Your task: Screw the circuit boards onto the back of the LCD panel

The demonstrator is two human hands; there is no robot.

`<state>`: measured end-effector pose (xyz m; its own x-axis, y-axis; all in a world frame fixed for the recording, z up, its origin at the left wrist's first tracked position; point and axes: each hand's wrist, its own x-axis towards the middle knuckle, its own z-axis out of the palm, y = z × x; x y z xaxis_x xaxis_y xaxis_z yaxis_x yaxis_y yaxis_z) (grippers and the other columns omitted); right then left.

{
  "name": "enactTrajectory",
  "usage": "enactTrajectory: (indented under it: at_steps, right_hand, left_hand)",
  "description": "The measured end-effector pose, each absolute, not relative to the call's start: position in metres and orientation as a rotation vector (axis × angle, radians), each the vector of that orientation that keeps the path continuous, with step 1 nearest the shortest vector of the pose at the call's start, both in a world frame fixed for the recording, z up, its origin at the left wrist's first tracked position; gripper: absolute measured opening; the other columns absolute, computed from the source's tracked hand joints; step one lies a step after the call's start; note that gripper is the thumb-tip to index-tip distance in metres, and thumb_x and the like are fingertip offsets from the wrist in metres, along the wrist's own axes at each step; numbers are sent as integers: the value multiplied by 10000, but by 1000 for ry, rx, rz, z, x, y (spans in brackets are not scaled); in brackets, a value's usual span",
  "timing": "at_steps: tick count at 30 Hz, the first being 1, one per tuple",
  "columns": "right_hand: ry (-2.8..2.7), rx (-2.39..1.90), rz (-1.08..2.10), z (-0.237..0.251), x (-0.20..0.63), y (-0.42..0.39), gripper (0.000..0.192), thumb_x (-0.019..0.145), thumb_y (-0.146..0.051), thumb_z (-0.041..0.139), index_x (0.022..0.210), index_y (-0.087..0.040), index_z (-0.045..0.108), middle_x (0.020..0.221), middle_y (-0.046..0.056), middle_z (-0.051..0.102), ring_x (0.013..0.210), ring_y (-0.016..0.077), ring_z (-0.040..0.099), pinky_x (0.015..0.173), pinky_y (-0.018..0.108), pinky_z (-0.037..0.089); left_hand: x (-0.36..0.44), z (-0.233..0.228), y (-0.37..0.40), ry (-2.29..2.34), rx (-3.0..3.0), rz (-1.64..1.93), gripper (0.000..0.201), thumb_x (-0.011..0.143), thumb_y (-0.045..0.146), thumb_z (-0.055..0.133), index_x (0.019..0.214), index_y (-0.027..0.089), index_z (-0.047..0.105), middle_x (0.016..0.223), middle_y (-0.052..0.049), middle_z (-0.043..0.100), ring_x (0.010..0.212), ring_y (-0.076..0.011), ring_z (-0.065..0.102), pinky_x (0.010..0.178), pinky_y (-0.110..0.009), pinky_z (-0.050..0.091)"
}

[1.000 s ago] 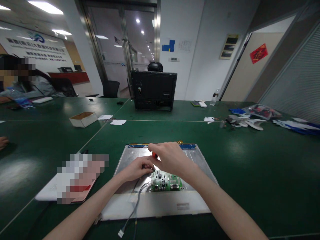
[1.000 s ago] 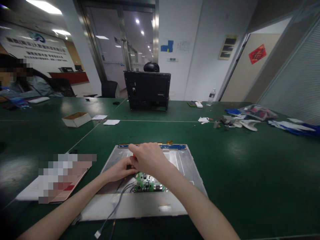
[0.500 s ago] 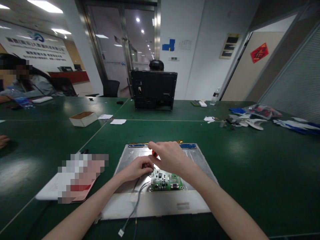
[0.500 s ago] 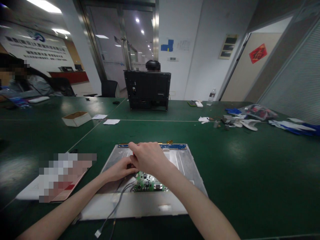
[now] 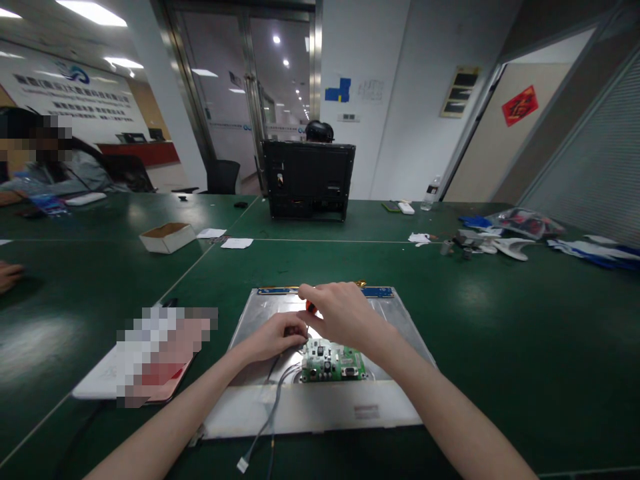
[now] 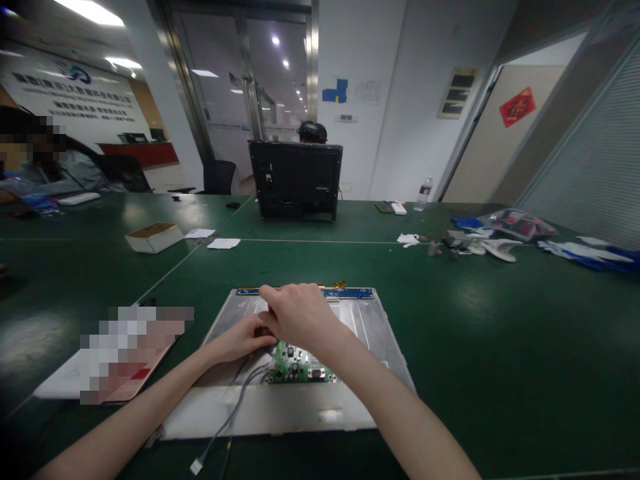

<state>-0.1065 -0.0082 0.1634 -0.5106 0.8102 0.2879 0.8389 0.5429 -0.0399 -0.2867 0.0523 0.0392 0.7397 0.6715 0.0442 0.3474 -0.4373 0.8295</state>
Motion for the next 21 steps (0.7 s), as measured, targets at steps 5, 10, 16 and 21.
enactTrajectory:
  at_steps: [5,10,16,21]
  right_hand:
    - [-2507,-1370,-160,163,-105,-8,137,868,-341,491,884,-207,511,744,8,651,617,127,551,501,261,193]
    - [-2496,-1359,-141,161,-106,-7,194,817,-240,479,1006,-195,480,801,20,654,622,130,546,490,264,185]
    - [-2496,-1393,-138,161,-106,-6,142,828,-262,464,952,-197,479,778,18,648,604,125,531,488,267,167]
    - [-2503,-1330,-107,162,-105,-7,132,817,-244,465,940,-198,470,791,12,639,611,121,521,491,267,160]
  left_hand:
    - [-287,40,52,764,2081,462,99,805,219,571,848,156,634,793,-12,648,723,-148,576,666,-244,442]
    - [-285,44,50,790,2094,501,92,799,248,588,790,158,602,755,1,618,708,-144,554,648,-242,438]
    - [-285,45,49,785,2084,500,89,798,231,588,837,154,611,770,-3,618,715,-143,559,658,-244,440]
    - [-285,45,50,738,2100,506,77,806,225,590,824,161,630,782,-7,627,726,-140,554,675,-242,442]
